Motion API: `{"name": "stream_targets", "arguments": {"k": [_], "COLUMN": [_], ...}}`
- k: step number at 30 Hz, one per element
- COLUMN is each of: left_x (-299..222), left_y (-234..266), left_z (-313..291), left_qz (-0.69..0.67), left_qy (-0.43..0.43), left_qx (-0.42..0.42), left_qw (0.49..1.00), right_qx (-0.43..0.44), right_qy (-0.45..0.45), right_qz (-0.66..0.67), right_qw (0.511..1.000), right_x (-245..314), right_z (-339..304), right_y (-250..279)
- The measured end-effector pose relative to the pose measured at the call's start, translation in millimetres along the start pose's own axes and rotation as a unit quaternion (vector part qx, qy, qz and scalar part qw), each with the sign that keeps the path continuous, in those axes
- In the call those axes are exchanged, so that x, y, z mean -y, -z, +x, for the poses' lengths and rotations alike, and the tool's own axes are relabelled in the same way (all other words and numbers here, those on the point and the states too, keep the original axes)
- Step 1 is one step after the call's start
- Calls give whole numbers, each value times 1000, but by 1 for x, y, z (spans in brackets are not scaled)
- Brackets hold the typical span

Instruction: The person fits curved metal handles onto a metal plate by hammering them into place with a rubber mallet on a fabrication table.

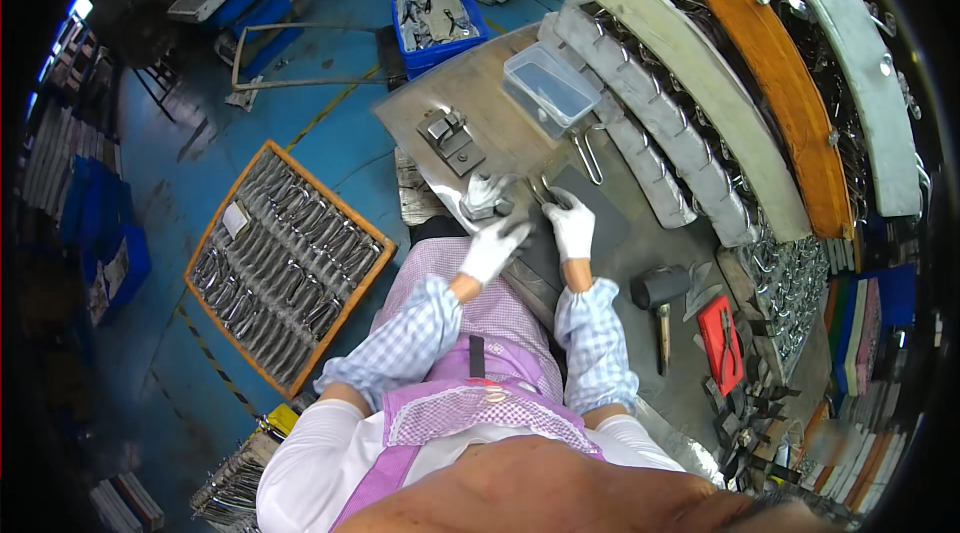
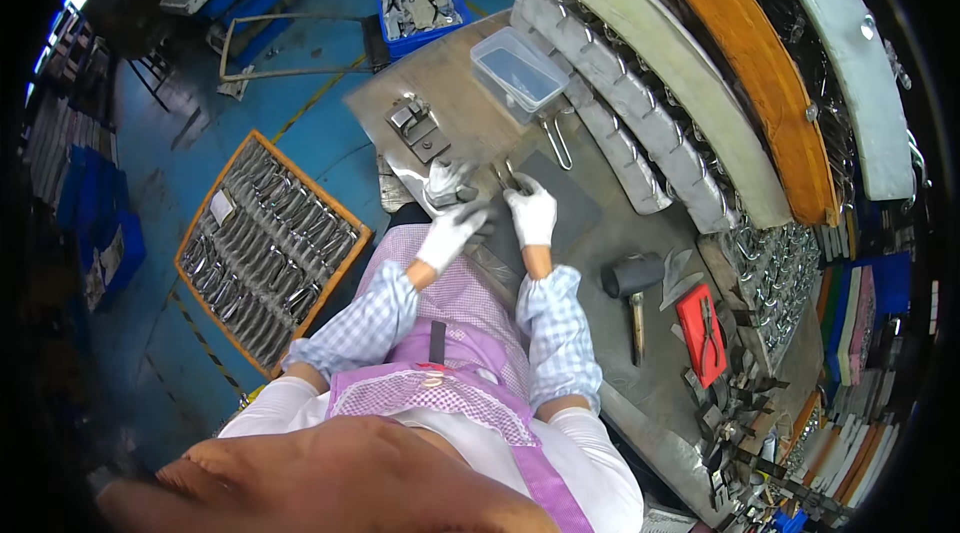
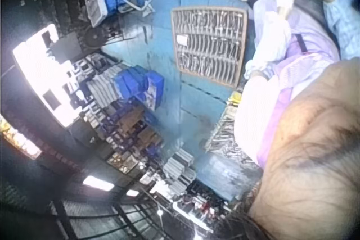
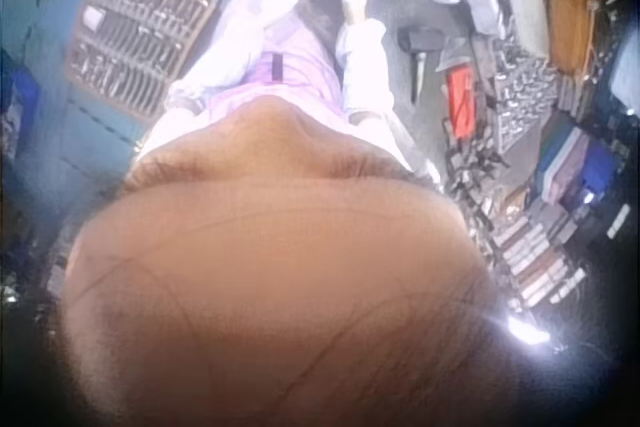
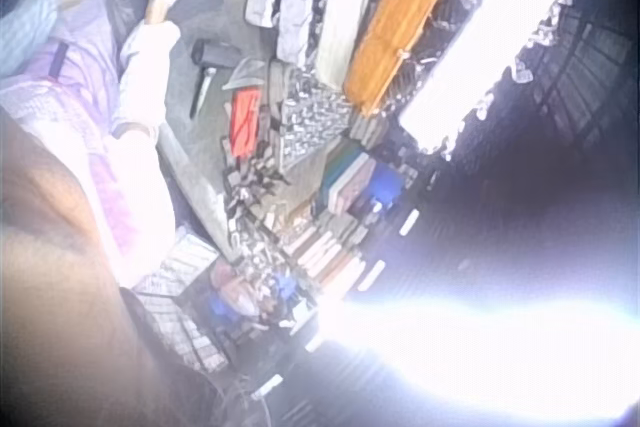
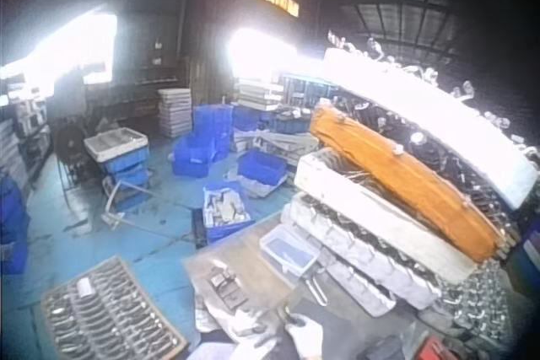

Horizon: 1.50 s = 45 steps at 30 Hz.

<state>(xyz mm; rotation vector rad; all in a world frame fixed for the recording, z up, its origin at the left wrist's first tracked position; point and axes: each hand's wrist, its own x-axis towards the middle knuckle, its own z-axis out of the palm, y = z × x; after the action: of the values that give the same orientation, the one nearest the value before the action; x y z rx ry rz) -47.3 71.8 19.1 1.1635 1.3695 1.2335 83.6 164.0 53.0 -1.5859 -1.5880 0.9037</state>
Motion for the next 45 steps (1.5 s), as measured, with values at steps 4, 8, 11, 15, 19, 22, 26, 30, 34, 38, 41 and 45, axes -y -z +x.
{"name": "stream_targets", "arguments": {"k": [4, 8, 11, 15, 19, 22, 26, 30, 34, 38, 41, 45], "left_x": [-10, -16, -11, -2, 4, 11, 18, 22, 23, 12, -4, -19], "left_y": [-31, -26, -11, -4, -9, -15, -21, -22, -23, -23, -25, -34], "left_z": [28, 11, -9, -29, -37, -41, -54, -65, -71, -65, -42, -3], "left_qz": [-250, -153, -167, -169, -118, -138, -211, -242, 38, 110, -133, -153], "left_qy": [175, 181, 146, 161, 208, 235, 171, 142, -44, -123, 318, 215], "left_qx": [-3, 6, 8, 21, -3, -3, -24, -18, -37, -46, -11, 105], "left_qw": [952, 971, 975, 972, 971, 962, 962, 960, 998, 985, 939, 959], "right_qx": [25, 154, -109, 9, 13, 57, 94, 116, 139, 151, 55, 7], "right_qy": [184, 235, 105, 102, 25, -24, -42, -79, -97, -66, -101, 41], "right_qz": [-249, -144, -79, -369, -278, -236, 27, 84, 43, 93, 94, -177], "right_qw": [950, 949, 985, 924, 960, 970, 994, 987, 985, 982, 989, 983], "right_x": [7, -6, -22, -49, -70, -67, -35, -3, 9, 3, -18, -74], "right_z": [-67, -97, -93, -84, -79, -86, -113, -132, -139, -130, -109, -93], "right_y": [20, 60, 72, 61, 48, 48, 54, 56, 54, 49, 56, 107]}}
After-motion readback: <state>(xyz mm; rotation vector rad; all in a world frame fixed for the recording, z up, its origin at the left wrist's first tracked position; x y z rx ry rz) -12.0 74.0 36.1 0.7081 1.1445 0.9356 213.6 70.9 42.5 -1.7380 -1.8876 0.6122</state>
